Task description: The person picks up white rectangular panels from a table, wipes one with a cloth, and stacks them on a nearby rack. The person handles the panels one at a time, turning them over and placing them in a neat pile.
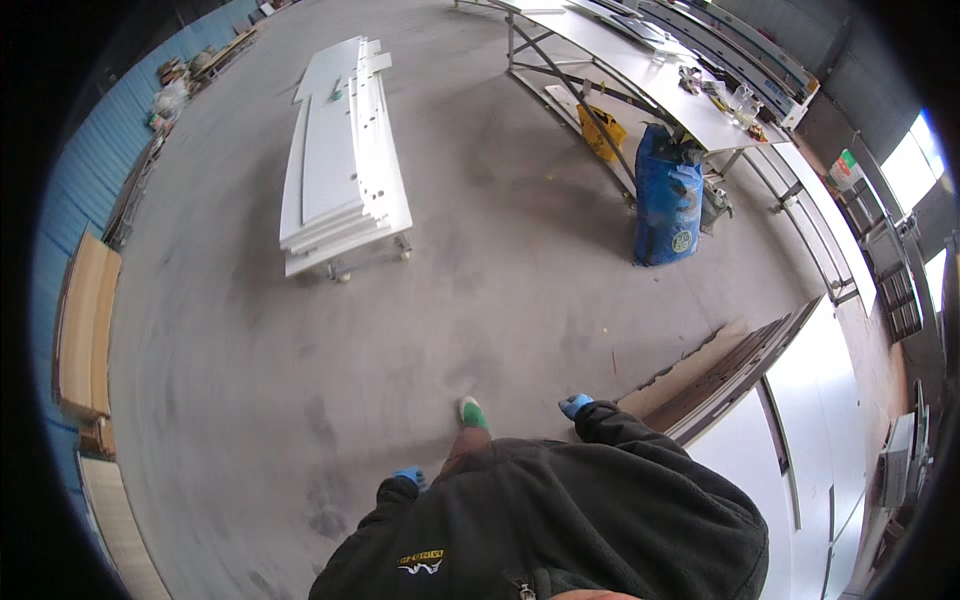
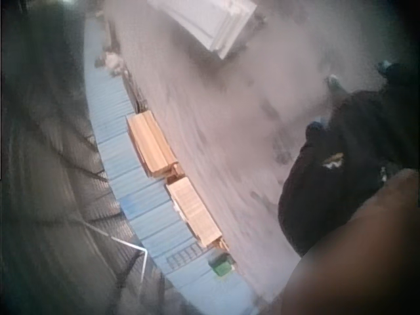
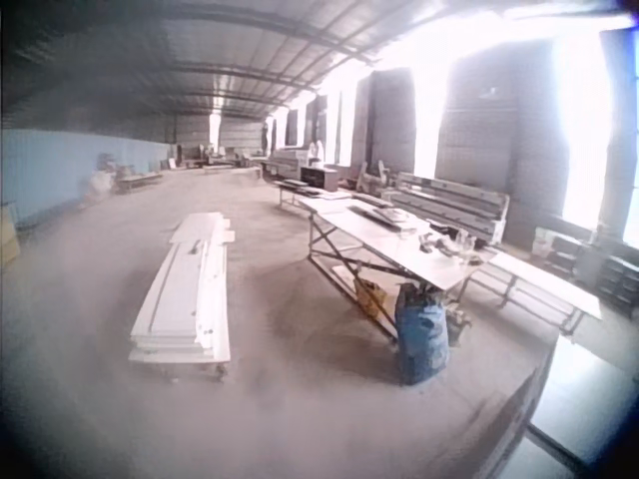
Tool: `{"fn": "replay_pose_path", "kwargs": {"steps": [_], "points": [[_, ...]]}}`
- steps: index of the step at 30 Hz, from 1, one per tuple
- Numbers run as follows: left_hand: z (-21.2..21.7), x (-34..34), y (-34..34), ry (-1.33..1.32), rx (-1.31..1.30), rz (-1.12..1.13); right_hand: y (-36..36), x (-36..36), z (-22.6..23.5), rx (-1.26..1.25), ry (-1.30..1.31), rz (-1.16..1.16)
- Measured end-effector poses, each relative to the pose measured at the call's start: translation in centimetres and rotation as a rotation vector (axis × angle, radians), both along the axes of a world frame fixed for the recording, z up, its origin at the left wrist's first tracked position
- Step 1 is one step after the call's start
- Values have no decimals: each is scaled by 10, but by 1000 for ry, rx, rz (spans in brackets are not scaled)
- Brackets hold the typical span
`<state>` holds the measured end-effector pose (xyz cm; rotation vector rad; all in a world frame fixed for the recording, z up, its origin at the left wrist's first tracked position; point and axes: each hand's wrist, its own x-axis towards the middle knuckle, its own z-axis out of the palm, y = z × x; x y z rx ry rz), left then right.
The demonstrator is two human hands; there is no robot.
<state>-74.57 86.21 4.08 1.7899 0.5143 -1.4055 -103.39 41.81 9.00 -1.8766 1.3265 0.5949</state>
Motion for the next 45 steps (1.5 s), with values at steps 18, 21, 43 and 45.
{"fn": "replay_pose_path", "kwargs": {"steps": [18, 21, 43, 45], "points": [[36, 394, -577, -29, -90, -165, -408, 230, -99, 300, 100, -104], [41, 428, -652, 22, 16, -301, -514, 282, -67, 29, 62, -208], [99, 647, -1573, -419, -103, -1187, -782, 433, -28, 26, -14, -893], [92, 604, -1640, -350, -169, -1131, -793, 426, -23, 47, -15, -926]]}}
